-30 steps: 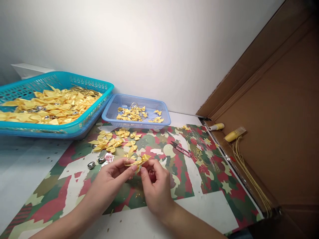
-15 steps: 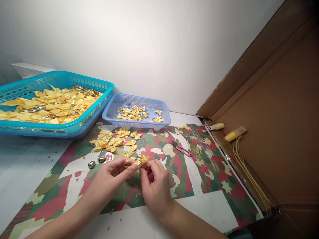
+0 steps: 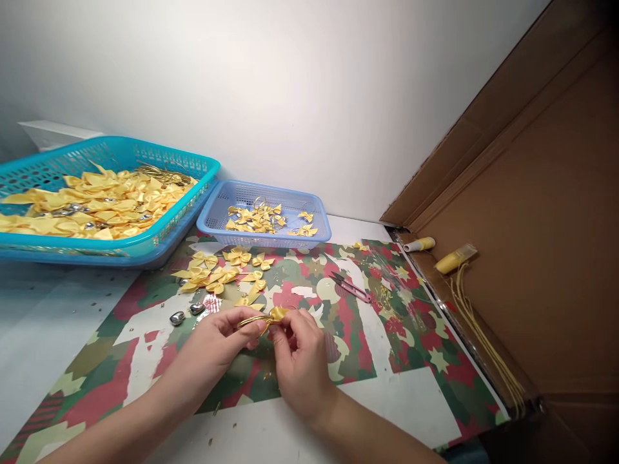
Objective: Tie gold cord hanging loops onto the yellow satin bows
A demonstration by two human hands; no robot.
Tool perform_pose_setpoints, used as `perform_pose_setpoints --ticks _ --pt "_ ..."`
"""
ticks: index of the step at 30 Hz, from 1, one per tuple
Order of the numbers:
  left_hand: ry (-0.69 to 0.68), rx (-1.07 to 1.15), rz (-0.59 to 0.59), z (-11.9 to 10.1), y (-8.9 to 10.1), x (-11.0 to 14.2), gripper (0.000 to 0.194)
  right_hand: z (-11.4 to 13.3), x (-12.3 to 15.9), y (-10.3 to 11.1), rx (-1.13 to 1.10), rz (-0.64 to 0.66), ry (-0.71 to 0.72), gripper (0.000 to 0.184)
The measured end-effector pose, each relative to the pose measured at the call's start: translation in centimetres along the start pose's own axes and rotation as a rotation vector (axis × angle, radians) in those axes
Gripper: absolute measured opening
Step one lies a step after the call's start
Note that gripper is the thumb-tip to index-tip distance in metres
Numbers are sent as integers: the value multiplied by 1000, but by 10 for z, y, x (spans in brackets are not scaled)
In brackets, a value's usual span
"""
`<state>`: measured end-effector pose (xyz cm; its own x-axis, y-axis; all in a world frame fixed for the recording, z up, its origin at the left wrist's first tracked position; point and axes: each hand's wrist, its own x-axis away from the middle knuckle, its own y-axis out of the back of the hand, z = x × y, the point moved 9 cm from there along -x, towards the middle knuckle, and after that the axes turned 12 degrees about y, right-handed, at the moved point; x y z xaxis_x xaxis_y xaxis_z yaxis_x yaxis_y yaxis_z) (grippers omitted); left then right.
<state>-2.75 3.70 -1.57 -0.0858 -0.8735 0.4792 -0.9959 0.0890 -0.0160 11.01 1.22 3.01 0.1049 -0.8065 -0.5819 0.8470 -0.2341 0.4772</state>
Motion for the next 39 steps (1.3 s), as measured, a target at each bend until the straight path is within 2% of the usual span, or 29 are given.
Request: perform_pose_setpoints --ticks 3,5,7,11,16,19,23,26,29,34,36,39 --pt "-49 -49 -88 -8 6 4 31 5 -2 11 -27 -96 27 12" --pt "-97 -88 -128 -12 10 6 30 14 -3 21 -19 -181 99 13" --pt "-135 -136 -142 -14 12 7 29 23 -3 26 8 -211 173 13" --pt "-227 -299 -208 -19 16 13 31 26 -1 22 84 -159 185 13" --pt "-495 -493 -307 -35 12 27 22 17 -2 17 103 -134 123 11" --pt "-640 -549 -307 -42 7 35 15 12 -3 15 77 -115 90 11" --pt "-722 -603 -282 -47 -2 41 14 10 -4 14 37 -130 67 14" --pt "-712 -595 -283 -50 -3 41 15 14 -3 15 -5 -140 76 16" --pt "-603 -581 -284 -45 2 31 17 18 -4 21 -131 -165 101 16" --pt "-284 -494 -195 -21 15 1 24 11 -15 60 -302 -369 84 13" --pt "-219 -470 -146 -16 14 -5 24 8 -20 75 -402 -441 71 14" --pt "-189 -449 -119 -16 12 -7 20 8 -25 85 -551 -445 44 14"
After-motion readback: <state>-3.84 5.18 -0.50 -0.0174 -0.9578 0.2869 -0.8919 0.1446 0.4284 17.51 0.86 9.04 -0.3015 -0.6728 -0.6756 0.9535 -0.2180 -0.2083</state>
